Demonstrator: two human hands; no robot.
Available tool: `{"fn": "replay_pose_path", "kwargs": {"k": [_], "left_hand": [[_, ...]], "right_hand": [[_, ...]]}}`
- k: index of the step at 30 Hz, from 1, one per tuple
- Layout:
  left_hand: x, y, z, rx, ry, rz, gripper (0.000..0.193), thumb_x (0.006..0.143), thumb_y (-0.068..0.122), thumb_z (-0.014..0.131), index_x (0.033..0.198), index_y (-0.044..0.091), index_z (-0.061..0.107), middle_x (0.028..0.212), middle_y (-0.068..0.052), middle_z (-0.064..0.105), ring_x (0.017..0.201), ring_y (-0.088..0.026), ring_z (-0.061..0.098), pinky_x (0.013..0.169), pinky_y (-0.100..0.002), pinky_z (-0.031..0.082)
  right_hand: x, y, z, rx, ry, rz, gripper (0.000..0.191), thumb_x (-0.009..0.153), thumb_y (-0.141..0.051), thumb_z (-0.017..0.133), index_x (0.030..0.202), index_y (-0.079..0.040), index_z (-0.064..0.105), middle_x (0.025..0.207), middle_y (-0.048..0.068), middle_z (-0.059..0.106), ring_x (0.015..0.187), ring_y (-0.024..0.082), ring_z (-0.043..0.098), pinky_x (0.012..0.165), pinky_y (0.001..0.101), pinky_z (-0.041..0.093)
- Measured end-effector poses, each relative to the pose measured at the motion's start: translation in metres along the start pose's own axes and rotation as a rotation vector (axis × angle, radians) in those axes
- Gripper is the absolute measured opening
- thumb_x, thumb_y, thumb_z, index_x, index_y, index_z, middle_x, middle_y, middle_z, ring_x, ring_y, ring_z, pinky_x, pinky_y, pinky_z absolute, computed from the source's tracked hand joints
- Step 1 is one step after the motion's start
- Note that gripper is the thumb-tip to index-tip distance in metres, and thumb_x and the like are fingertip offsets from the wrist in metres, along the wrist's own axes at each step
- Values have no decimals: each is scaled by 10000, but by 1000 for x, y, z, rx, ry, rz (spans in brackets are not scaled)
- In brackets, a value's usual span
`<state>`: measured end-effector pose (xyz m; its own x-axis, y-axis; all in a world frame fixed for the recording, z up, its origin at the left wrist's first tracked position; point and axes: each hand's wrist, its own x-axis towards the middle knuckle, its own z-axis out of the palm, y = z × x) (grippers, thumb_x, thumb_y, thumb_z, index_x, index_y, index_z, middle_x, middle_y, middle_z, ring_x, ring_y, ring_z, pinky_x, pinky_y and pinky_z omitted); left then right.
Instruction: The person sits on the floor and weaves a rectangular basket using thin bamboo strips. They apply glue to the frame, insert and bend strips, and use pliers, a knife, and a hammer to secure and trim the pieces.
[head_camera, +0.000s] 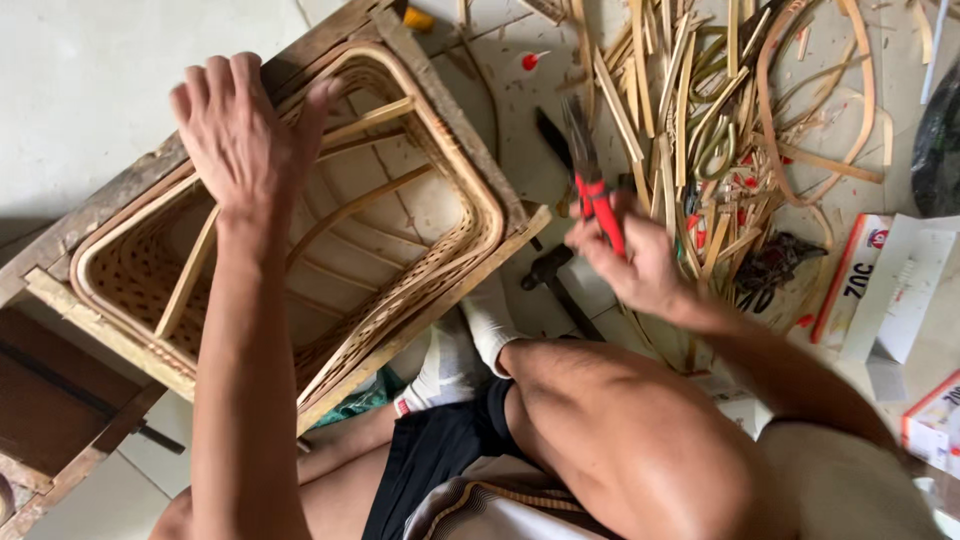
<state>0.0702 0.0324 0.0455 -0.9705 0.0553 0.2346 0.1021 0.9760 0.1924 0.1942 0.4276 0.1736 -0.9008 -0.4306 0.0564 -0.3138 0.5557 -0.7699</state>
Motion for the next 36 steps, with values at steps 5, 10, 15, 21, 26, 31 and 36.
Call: {"fn": "replay_pose_path", "kwargs": {"k": [5, 10, 15, 21, 26, 31, 36], "left_hand": [[-76, 74, -43, -494, 118, 151, 384, 1063, 273, 748, 1327, 12, 651, 1149, -157, 723, 975, -245, 646, 842, -388, 529], [-129, 132, -44, -1188, -438, -345, 337, 977, 207, 733, 1257, 27, 678, 1117, -135, 742, 954, -191, 729, 855, -378, 630], [-76, 137, 8, -1861, -487, -854, 256, 949, 224, 740, 1074, 39, 614, 947, -61, 695, 883, -154, 729, 854, -346, 662], [-67, 156, 18, -1775, -357, -815, 255, 901, 167, 816, 940, 84, 578, 836, -52, 674, 747, -156, 658, 742, -333, 647], [-75, 169, 19, -1850, -312, -879, 269, 854, 127, 820, 917, 83, 562, 843, -39, 680, 730, -133, 689, 674, -300, 630], [-75, 171, 43, -1628, -301, -776, 397, 799, 220, 917, 857, 75, 552, 748, -4, 626, 647, -94, 625, 577, -259, 555], [-69, 174, 65, -1658, -279, -772, 397, 769, 261, 887, 808, 109, 523, 678, 26, 612, 581, -69, 585, 508, -252, 528]], "right_hand": [[-96, 57, 32, -21, 102, 286, 48, 888, 7, 651, 931, 27, 656, 1039, 153, 682, 1024, 281, 651, 927, 391, 537], [-118, 84, 50, -18, 137, 497, 49, 903, 5, 656, 950, 15, 668, 1005, 146, 672, 947, 274, 686, 842, 370, 547], [-104, 70, 38, 81, 242, 143, 43, 975, 19, 640, 1017, 20, 649, 1067, 137, 661, 1086, 291, 677, 963, 384, 561], [-97, 82, 44, -166, 211, 360, 180, 867, -68, 785, 911, 31, 641, 979, 170, 619, 814, 299, 630, 710, 371, 514], [-97, 135, 65, -482, 169, 396, 225, 829, -134, 829, 920, -1, 672, 1015, 191, 622, 871, 359, 622, 734, 446, 517], [-97, 161, 81, -778, 212, 188, 302, 912, -203, 859, 1095, -18, 706, 1217, 217, 645, 1146, 380, 574, 988, 463, 492], [-134, 145, 117, -375, 139, 226, 388, 943, -244, 814, 1211, -10, 659, 1192, 199, 635, 1069, 359, 626, 945, 445, 529]]}}
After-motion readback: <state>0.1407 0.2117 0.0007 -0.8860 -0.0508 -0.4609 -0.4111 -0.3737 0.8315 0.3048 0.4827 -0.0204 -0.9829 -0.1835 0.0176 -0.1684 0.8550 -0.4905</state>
